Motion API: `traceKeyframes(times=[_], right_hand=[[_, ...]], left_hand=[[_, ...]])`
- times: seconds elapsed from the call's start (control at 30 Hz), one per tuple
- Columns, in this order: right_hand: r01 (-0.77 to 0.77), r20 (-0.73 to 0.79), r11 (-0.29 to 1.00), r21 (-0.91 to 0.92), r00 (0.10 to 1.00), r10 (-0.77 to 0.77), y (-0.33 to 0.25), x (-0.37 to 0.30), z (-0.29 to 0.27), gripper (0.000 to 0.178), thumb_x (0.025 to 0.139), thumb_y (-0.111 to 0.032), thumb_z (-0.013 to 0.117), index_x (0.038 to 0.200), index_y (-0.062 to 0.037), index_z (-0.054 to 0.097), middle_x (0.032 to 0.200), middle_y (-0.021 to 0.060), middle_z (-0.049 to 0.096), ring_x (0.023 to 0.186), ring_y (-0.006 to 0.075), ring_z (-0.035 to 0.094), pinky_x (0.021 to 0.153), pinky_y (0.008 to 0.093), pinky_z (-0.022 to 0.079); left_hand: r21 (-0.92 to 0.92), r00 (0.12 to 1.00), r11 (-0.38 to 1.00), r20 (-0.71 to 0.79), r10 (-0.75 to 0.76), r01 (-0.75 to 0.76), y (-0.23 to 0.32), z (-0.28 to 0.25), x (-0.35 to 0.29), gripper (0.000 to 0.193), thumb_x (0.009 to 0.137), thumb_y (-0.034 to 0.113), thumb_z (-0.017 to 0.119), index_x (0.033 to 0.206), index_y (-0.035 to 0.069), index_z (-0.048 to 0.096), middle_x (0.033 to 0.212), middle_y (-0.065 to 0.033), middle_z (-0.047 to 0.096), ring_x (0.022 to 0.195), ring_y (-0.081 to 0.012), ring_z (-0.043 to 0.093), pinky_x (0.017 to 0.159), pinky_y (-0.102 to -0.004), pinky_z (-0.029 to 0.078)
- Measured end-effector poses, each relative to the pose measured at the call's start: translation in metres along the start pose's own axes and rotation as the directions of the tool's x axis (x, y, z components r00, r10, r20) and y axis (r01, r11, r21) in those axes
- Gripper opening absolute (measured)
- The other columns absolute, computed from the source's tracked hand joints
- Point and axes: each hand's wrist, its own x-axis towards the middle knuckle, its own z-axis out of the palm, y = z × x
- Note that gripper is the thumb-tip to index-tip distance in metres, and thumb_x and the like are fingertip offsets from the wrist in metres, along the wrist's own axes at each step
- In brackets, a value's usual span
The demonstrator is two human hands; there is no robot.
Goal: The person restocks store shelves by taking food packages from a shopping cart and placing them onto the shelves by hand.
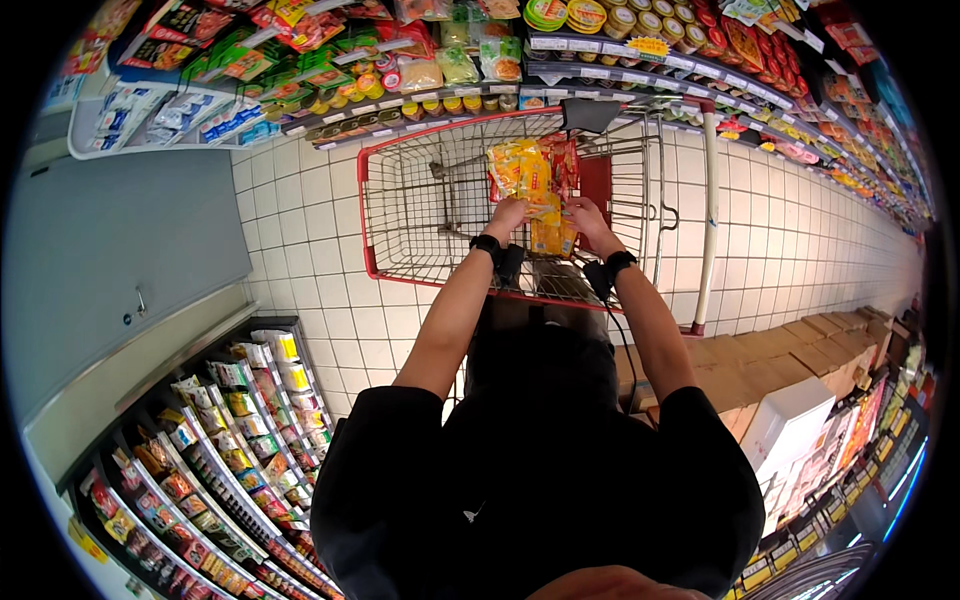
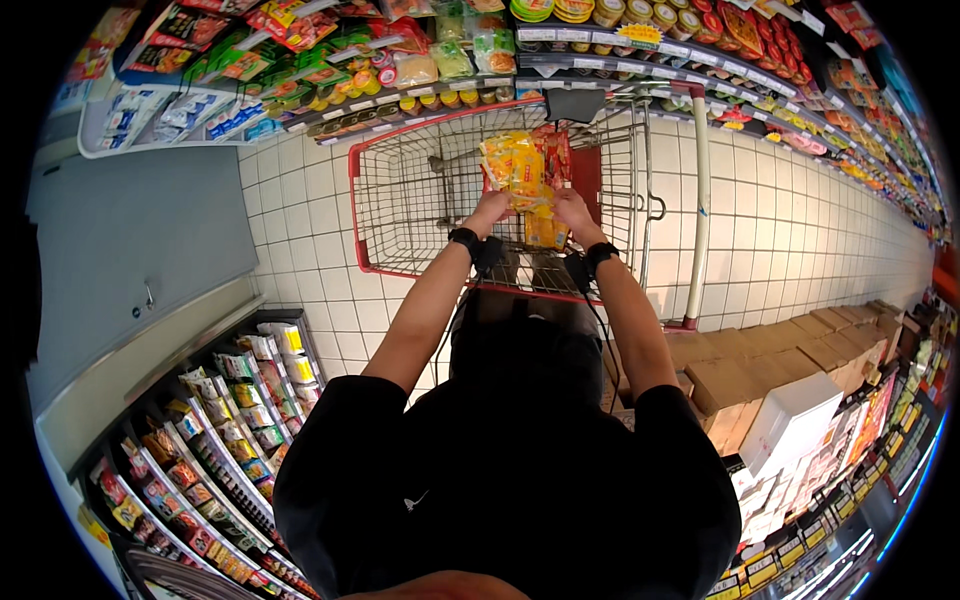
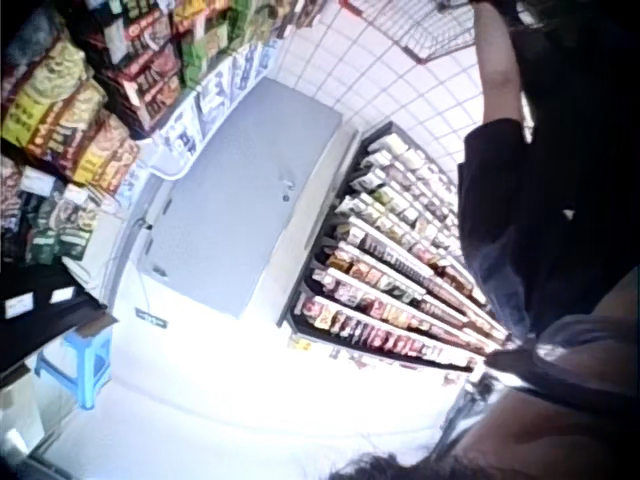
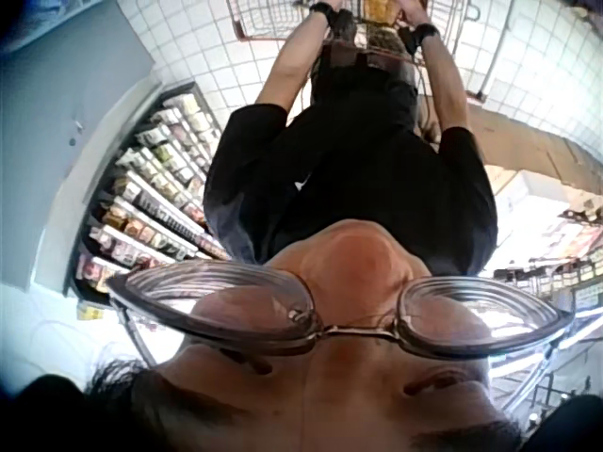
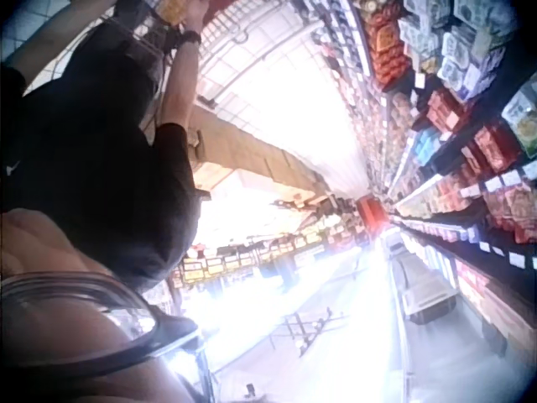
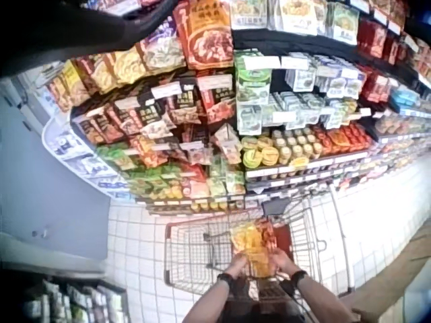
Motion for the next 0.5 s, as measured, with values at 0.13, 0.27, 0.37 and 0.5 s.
traceKeyframes(times=[0.13,0.27,0.37,0.5], right_hand=[[-0.063,0.017,0.992,0.112,0.998,0.062,0.018,0.032,0.015,0.036,0.093,-0.020,0.058,0.125,-0.0042,0.053,0.114,0.0108,0.060,0.102,0.0204,0.062,0.081,0.0323,0.051],[-0.045,-0.006,0.997,-0.065,0.999,0.045,0.048,0.074,0.014,0.031,0.090,-0.015,0.061,0.119,-0.0034,0.057,0.104,0.0092,0.061,0.088,0.0158,0.062,0.064,0.0314,0.051],[0.012,-0.075,0.994,-0.112,0.997,-0.020,0.064,0.081,0.031,0.032,0.090,-0.014,0.062,0.119,-0.0040,0.057,0.100,0.0083,0.062,0.088,0.0174,0.064,0.065,0.0313,0.051],[-0.056,-0.030,0.991,0.119,0.998,0.060,0.104,0.095,0.006,0.032,0.091,-0.015,0.062,0.121,-0.0054,0.057,0.101,0.0077,0.065,0.096,0.0205,0.066,0.073,0.0329,0.052]], left_hand=[[0.145,0.998,0.988,0.041,0.038,-0.044,-0.014,-0.020,0.049,0.031,0.099,0.024,0.050,0.091,-0.004,0.061,0.078,-0.0134,0.063,0.073,-0.0257,0.063,0.064,-0.0401,0.049],[0.479,0.957,0.829,0.154,0.244,-0.288,-0.056,-0.028,0.128,0.019,0.093,0.013,0.055,0.089,0.001,0.069,0.077,-0.0155,0.064,0.075,-0.0308,0.064,0.072,-0.0426,0.055],[0.509,0.920,0.772,0.134,0.367,-0.382,-0.090,-0.041,0.164,0.014,0.090,0.007,0.059,0.087,0.002,0.072,0.077,-0.0151,0.064,0.075,-0.0307,0.065,0.074,-0.0429,0.057],[0.817,0.942,0.469,0.276,0.190,-0.334,-0.074,-0.012,0.176,0.013,0.089,0.005,0.060,0.089,0.003,0.072,0.081,-0.0151,0.063,0.081,-0.0301,0.064,0.075,-0.0418,0.057]])
